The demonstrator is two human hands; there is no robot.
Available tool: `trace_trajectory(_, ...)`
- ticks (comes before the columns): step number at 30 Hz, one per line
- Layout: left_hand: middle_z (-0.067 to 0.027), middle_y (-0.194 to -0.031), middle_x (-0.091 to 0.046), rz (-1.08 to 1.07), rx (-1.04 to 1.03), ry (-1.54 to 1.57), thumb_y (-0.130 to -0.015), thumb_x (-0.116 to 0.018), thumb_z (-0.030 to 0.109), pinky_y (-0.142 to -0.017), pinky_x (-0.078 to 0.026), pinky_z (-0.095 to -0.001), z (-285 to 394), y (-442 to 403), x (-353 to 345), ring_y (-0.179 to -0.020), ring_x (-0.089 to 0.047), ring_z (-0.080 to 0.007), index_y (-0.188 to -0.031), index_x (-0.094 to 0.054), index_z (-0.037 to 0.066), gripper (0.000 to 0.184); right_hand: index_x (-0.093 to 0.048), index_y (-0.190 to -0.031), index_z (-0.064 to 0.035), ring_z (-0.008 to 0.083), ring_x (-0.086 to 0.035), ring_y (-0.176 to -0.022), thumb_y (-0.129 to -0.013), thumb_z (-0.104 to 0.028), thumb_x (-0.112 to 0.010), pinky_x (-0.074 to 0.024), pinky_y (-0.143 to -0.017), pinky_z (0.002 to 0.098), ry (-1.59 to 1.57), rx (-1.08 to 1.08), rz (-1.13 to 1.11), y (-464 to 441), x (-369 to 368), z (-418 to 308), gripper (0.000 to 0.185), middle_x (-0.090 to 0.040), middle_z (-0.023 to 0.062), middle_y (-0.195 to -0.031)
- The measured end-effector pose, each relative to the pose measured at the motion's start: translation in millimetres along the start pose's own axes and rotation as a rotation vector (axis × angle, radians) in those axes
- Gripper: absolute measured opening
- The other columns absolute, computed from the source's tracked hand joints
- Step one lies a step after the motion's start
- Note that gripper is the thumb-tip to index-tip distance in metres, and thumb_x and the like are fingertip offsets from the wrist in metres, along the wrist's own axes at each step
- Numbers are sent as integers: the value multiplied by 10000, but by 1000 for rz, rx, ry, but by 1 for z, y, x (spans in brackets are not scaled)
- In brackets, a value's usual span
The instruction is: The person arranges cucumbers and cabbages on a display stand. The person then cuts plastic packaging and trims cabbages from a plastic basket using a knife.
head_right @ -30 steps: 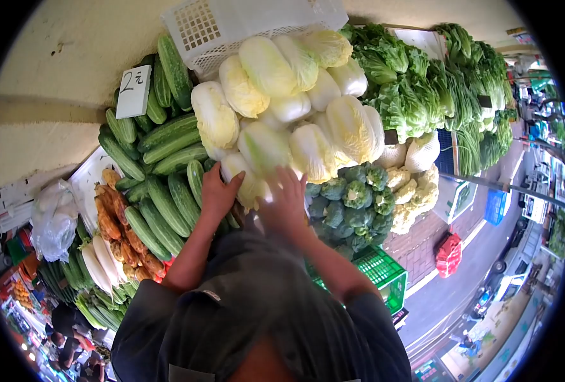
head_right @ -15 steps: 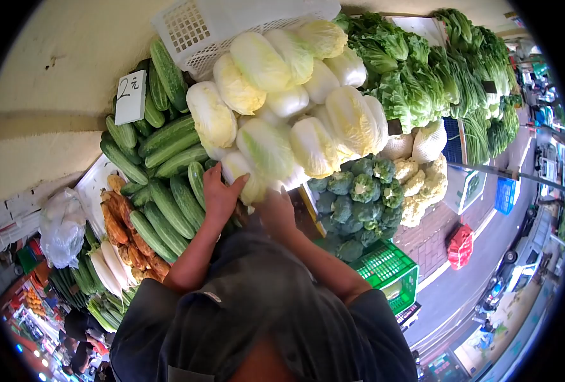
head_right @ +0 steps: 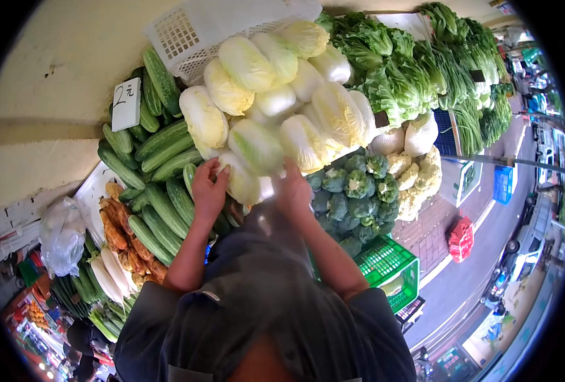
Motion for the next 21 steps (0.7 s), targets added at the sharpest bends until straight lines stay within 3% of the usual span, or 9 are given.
trace_trajectory(3,-154,-1024,-694,-34,-40,161,-887,-736,173,-845,-543,-345,3,-3,-7,-926,-688,-256,-1139,-672,-4,314,-618,-1149,6,332,-669,-710,-907,-176,-691,-526,-673,426,2,37,54,-5,-2,-1,311,-688,194,-898)
trace_trajectory(6,-99,-1027,-675,-84,-61,120,-931,-711,135,-841,-521,-280,6,-6,-9,-928,-642,-139,-1176,-655,-40,306,-650,-1033,0,336,-664,-679,-905,-158,-690,-520,-645,413,2,24,79,-12,2,-1,208,-683,187,-821)
trace_trajectory(10,-104,-1017,-699,-80,-45,193,-935,-711,147,-841,-528,-283,14,-7,-3,-916,-656,-141,-1167,-666,-35,299,-654,-927,-48,419,-665,-758,-912,-150,-653,-523,-667,470,-30,-2,20,-21,17,-20,103,-679,207,-799)
trace_trajectory(13,-103,-1002,-706,-72,-64,185,-931,-715,149,-827,-530,-279,12,-8,-6,-900,-660,-134,-1168,-670,-30,300,-665,-909,-44,411,-660,-720,-905,-125,-644,-522,-648,454,-39,7,-28,-30,39,-42,84,-669,201,-755)
trace_trajectory(16,-128,-1079,-692,-102,-116,93,-887,-729,126,-816,-535,-296,17,-10,-7,-902,-666,-179,-1192,-653,-22,348,-661,-893,22,89,-565,-560,-894,-128,-680,-443,-521,278,-272,-202,-204,-51,46,-40,150,-637,42,-667)
trace_trajectory(19,-161,-1180,-659,-128,-256,-61,-829,-743,107,-822,-544,-349,40,-29,-8,-919,-659,-265,-1244,-616,-12,450,-666,-885,37,70,-551,-573,-880,-143,-680,-453,-538,270,-365,-355,-373,-70,52,-44,181,-629,33,-663)
trace_trajectory(21,-198,-1233,-631,-151,-329,-155,-782,-758,119,-858,-541,-418,50,-47,-13,-977,-649,-355,-1306,-567,0,571,-673,-887,38,69,-549,-559,-879,-147,-681,-446,-528,265,-315,-306,-421,-78,60,-53,186,-632,30,-665)
Point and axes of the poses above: each hand's wrist, its own y-axis away from the middle knuckle, its own x-axis out of the back of the hand, z = x × y, the point moved 6 cm from there along -y, towards the middle knuckle
